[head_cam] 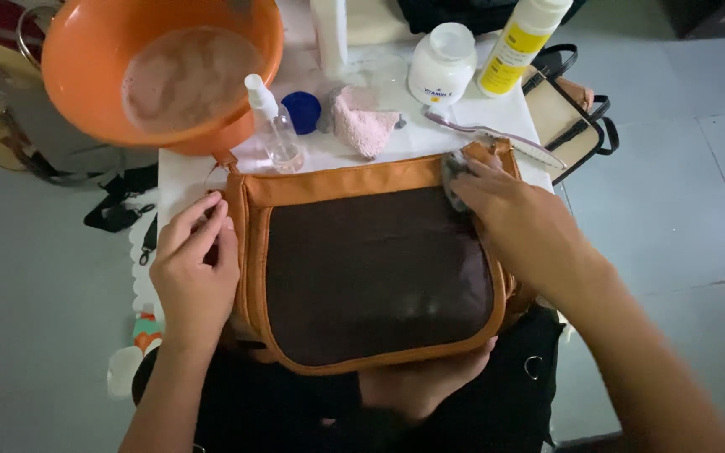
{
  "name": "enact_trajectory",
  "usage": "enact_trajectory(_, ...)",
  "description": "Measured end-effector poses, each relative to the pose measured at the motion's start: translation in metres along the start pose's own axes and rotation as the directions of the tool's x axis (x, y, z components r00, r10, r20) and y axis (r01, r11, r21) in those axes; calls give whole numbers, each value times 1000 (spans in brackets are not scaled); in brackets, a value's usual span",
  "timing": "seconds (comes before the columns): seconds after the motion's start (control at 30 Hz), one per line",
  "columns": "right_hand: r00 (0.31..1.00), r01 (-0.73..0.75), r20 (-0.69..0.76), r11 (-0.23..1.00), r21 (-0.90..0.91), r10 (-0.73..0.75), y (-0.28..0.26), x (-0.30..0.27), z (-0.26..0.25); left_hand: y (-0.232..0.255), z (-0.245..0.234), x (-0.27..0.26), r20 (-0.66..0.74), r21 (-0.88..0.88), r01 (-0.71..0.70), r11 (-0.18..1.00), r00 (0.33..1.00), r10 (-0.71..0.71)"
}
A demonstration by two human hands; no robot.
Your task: Cleaning the mesh area of a leather bag using a cleaning solution and a toothbrush.
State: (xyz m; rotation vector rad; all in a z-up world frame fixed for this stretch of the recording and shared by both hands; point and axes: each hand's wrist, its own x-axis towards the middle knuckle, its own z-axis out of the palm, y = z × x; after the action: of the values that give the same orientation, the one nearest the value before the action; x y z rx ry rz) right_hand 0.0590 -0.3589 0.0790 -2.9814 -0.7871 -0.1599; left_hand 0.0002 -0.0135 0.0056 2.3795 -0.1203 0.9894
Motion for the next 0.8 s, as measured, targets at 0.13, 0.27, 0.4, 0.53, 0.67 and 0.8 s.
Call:
enact_trajectory(0.13, 994, -38, 98, 999, -5, 38, -1, -26, -23, 1, -1, 0, 7, 24, -2, 1000, 1000, 2)
enact_trajectory(0.27, 1000, 20, 19, 995, 101, -22, -4, -55, -15, 3, -6, 2, 107, 91, -48, 995, 993, 38)
enact_trajectory(0.4, 992, 104, -68, 994, -11, -105, -15, -85, -15, 6, -5, 1, 74, 58, -49, 997, 996, 45)
enact_trajectory(0.53, 996, 82, -45, 997, -12, -82, -21, -108, -14, 8, -4, 1, 84, 51, -42, 998, 996, 38)
enact_trajectory(0.67, 999, 46, -19, 997, 61, -45, -15, -137, -5, 3, -6, 0, 125, 121, -53, 991, 991, 38)
enact_trajectory(0.8, 952, -287, 242, 815, 504, 186, -14, -152, -18, 7, -5, 0, 85, 69, -64, 996, 995, 58)
